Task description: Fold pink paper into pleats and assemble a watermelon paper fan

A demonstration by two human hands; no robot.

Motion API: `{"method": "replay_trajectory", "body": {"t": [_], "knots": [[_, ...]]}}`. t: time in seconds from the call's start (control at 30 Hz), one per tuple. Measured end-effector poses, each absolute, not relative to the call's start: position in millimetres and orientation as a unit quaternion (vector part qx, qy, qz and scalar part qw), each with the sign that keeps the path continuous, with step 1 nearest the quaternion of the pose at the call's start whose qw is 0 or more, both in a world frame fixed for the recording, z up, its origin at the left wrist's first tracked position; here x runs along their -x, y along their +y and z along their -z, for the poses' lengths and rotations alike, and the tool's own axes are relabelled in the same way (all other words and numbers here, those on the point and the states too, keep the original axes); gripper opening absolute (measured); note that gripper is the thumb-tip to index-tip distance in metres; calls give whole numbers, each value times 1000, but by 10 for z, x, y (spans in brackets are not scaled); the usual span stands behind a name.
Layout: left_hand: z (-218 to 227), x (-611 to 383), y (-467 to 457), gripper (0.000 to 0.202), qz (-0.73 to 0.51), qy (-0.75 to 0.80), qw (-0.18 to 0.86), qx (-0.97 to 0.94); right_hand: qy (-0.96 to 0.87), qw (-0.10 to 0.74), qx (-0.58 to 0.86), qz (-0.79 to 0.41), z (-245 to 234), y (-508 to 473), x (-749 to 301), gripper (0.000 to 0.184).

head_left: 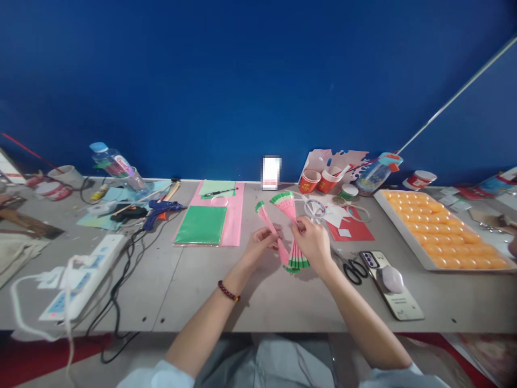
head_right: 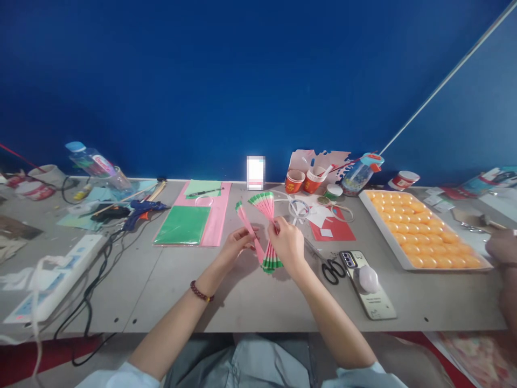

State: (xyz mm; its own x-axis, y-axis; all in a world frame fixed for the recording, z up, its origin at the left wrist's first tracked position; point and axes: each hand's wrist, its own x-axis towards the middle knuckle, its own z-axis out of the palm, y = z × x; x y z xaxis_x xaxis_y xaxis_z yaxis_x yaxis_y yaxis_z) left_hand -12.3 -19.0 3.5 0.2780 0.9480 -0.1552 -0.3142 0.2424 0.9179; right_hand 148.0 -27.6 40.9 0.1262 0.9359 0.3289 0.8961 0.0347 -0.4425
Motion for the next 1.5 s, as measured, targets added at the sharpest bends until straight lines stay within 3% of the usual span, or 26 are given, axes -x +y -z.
{"method": "replay_trajectory", "body": {"t": [0.53, 1.03, 1.23, 1.5], "knots": [[-40, 90, -217, 35, -436, 404, 691, -412, -661, 289, 693, 10, -440, -240, -1447, 23], [-27, 89, -216, 38, -424, 415, 688, -417, -691, 222, 686, 49, -566, -271, -1344, 24], [-40, 87, -206, 36, -433, 397, 700, -406, -712, 197, 671, -60, -618, -298, -1313, 28], [39, 95, -170, 38, -450, 391, 704, -386, -656, 330, 568, -373, -533, -167, -1468, 27]]}}
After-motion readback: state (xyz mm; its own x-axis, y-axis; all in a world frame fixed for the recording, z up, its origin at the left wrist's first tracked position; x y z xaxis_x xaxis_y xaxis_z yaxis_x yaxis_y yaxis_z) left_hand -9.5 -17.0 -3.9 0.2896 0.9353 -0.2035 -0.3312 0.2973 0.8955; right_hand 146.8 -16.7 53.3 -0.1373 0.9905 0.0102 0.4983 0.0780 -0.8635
